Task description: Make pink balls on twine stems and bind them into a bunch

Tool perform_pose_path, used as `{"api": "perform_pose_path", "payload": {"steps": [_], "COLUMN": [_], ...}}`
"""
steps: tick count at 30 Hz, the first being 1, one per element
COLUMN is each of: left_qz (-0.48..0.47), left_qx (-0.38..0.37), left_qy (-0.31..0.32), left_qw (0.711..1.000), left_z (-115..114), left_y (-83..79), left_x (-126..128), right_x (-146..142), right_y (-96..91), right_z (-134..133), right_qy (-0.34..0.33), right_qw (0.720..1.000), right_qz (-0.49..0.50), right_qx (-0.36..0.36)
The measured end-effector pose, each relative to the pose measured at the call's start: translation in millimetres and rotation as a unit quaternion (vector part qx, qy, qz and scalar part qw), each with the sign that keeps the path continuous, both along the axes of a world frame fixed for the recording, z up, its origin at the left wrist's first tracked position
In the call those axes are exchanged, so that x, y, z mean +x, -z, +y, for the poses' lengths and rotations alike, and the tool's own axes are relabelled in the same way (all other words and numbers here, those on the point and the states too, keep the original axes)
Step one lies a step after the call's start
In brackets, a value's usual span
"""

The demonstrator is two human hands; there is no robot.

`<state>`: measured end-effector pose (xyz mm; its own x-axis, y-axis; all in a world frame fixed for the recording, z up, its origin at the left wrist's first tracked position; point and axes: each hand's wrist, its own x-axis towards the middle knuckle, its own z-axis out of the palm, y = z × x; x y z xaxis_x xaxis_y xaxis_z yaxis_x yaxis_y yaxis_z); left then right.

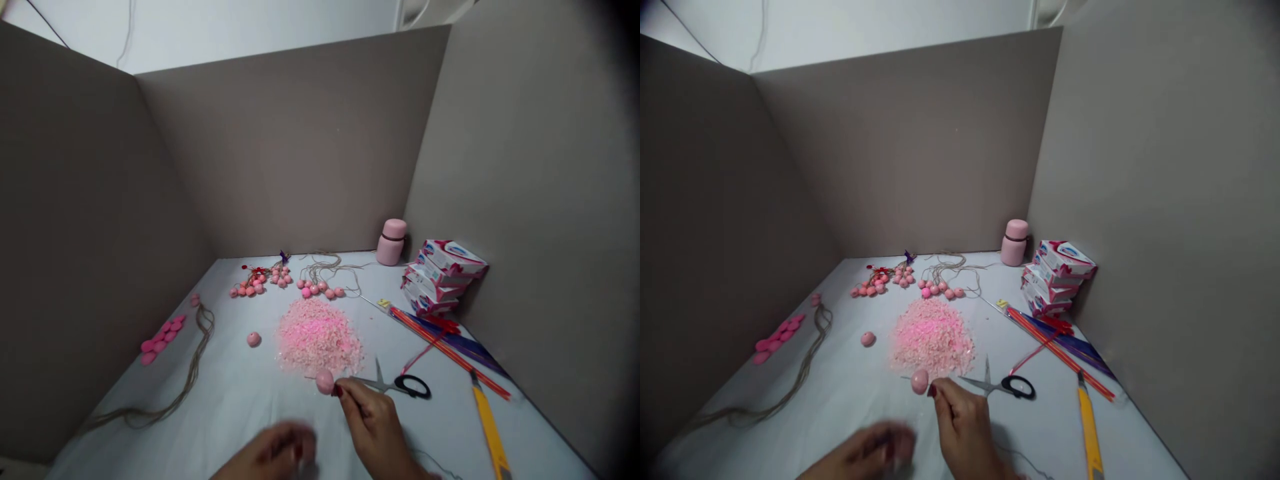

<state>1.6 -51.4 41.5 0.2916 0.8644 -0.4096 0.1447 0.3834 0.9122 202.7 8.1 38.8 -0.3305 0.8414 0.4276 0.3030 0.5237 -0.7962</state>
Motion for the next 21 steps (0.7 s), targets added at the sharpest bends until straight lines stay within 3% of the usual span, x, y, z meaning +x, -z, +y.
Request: {"api": "perform_pose_path", "payload": {"steps": [2,4,7,9,10,11,13,17,19,21], "left_qz": [0.000,-0.017,-0.001,0.007,0.012,0.015,0.023,0.084,0.159,0.228], "left_qx": [0.121,0.161,0.093,0.020,0.004,0.013,0.088,0.229,0.320,0.416], "left_qy": [-0.105,-0.135,-0.003,0.098,0.117,0.104,0.016,-0.172,-0.179,-0.129], "left_qw": [0.987,0.978,0.996,0.995,0.993,0.994,0.996,0.954,0.917,0.871], "left_z": [18.5,28.5,21.6,12.8,10.7,11.2,18.9,35.3,33.6,28.0], "left_y": [-2.6,-9.7,-18.9,-18.0,-15.1,-11.2,-2.9,2.2,-2.0,-8.1], "left_x": [6.5,6.3,-0.9,-2.8,-1.7,0.5,6.7,15.8,18.5,21.9], "right_x": [-0.1,0.7,1.3,0.4,-0.4,-1.0,-1.8,-1.4,-2.1,-3.8], "right_y": [-0.4,-1.6,-2.6,-2.5,-2.2,-1.8,-0.7,0.8,-0.1,-2.1], "right_z": [1.5,3.7,6.6,7.1,6.9,6.6,6.1,7.4,8.4,8.7], "right_qy": [0.012,0.030,0.051,0.053,0.049,0.044,0.034,0.037,0.027,-0.020], "right_qw": [1.000,1.000,0.999,0.998,0.999,0.999,0.999,0.998,0.996,0.991], "right_qz": [-0.001,0.001,0.005,0.007,0.008,0.007,0.005,-0.015,-0.016,0.006], "right_qx": [0.000,-0.001,-0.011,-0.019,-0.021,-0.024,-0.030,-0.057,-0.086,-0.130]}}
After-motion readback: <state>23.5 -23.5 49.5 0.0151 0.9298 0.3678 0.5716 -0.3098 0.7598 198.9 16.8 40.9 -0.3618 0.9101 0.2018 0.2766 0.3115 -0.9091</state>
